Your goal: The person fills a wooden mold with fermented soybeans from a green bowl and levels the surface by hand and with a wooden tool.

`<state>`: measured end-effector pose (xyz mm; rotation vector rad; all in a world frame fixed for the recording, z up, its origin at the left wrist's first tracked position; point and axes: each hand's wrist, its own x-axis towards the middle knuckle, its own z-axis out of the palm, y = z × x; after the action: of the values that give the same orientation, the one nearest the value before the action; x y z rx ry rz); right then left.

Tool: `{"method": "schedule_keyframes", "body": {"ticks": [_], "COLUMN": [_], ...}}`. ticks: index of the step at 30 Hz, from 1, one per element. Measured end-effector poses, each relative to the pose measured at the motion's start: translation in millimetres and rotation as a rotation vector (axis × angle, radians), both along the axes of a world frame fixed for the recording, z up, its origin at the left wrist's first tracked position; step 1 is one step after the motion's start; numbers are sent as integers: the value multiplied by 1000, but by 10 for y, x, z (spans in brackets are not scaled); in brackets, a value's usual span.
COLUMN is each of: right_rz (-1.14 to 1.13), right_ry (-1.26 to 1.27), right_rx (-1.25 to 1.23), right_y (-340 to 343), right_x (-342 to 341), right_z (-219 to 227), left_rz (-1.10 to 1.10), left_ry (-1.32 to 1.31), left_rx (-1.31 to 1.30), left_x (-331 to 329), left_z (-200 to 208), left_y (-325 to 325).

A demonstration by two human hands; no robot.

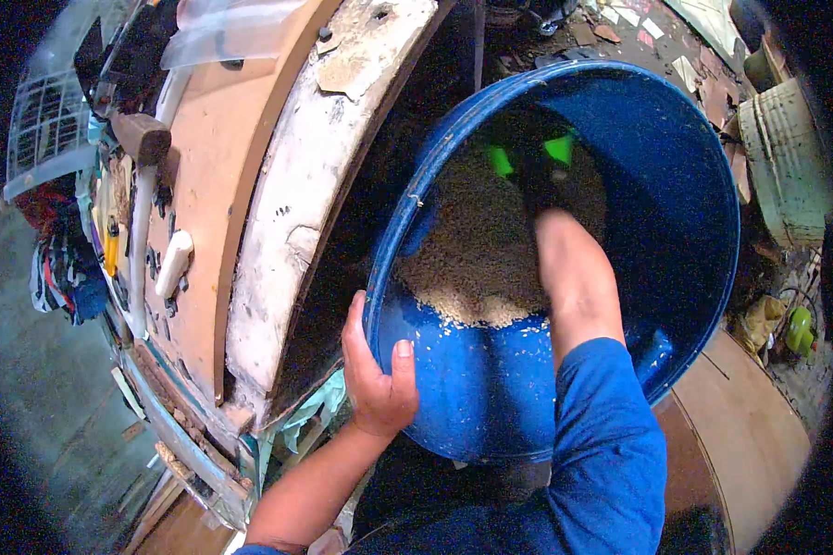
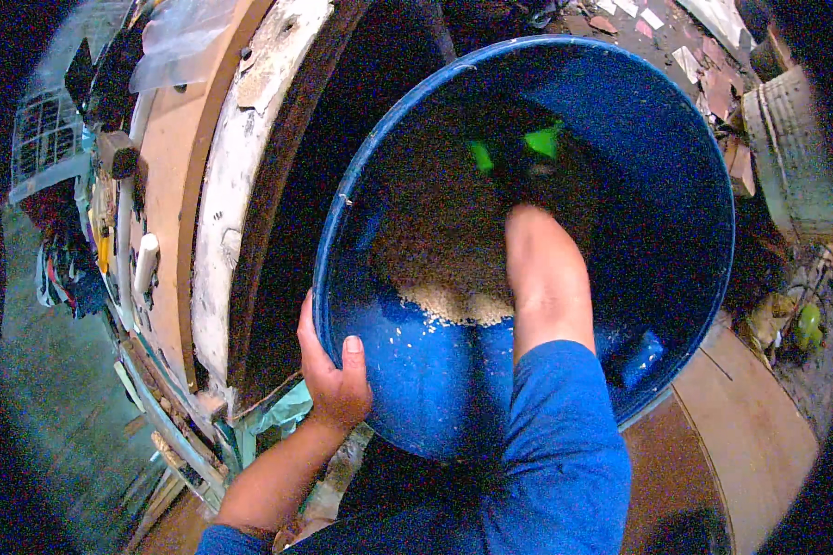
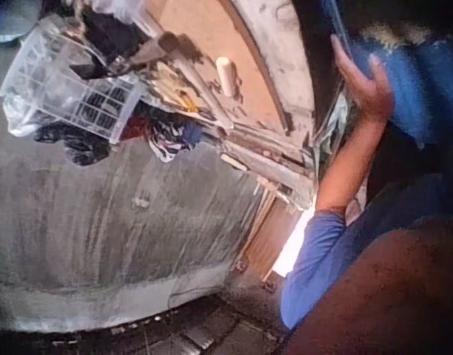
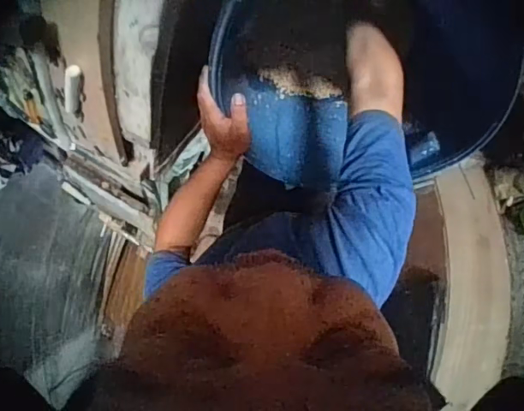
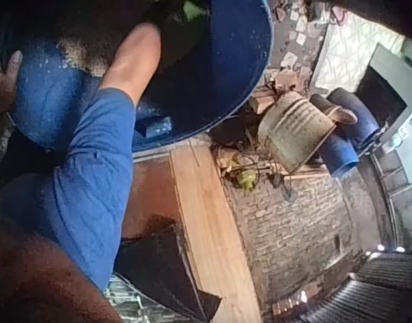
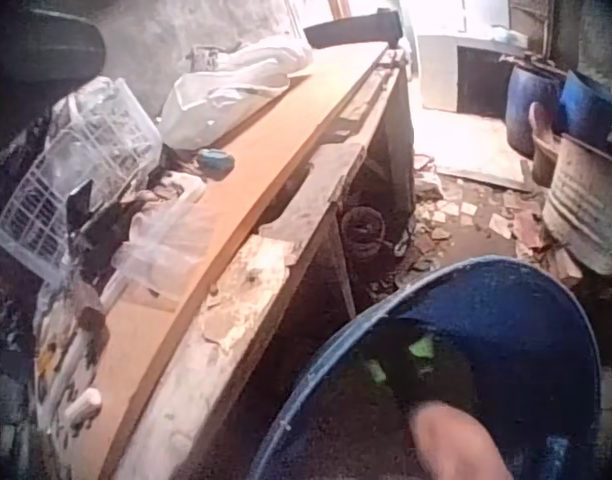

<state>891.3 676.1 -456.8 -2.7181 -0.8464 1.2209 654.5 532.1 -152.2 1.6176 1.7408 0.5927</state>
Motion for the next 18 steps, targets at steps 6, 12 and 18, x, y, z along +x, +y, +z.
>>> {"method": "schedule_keyframes", "body": {"ticks": [6, 12, 18], "right_rz": [656, 847, 135], "right_ry": [474, 59, -257], "right_rx": [-44, -257, -230], "right_y": [-475, -873, -1724], "right_x": [-738, 83, 634], "right_z": [588, 681, -41], "left_rz": [5, 1, -6], "left_ry": [43, 19, 2], "left_rx": [9, 24, 37], "left_x": [-54, -23, -24], "left_z": [36, 22, 16], "left_y": [7, 1, 4]}}
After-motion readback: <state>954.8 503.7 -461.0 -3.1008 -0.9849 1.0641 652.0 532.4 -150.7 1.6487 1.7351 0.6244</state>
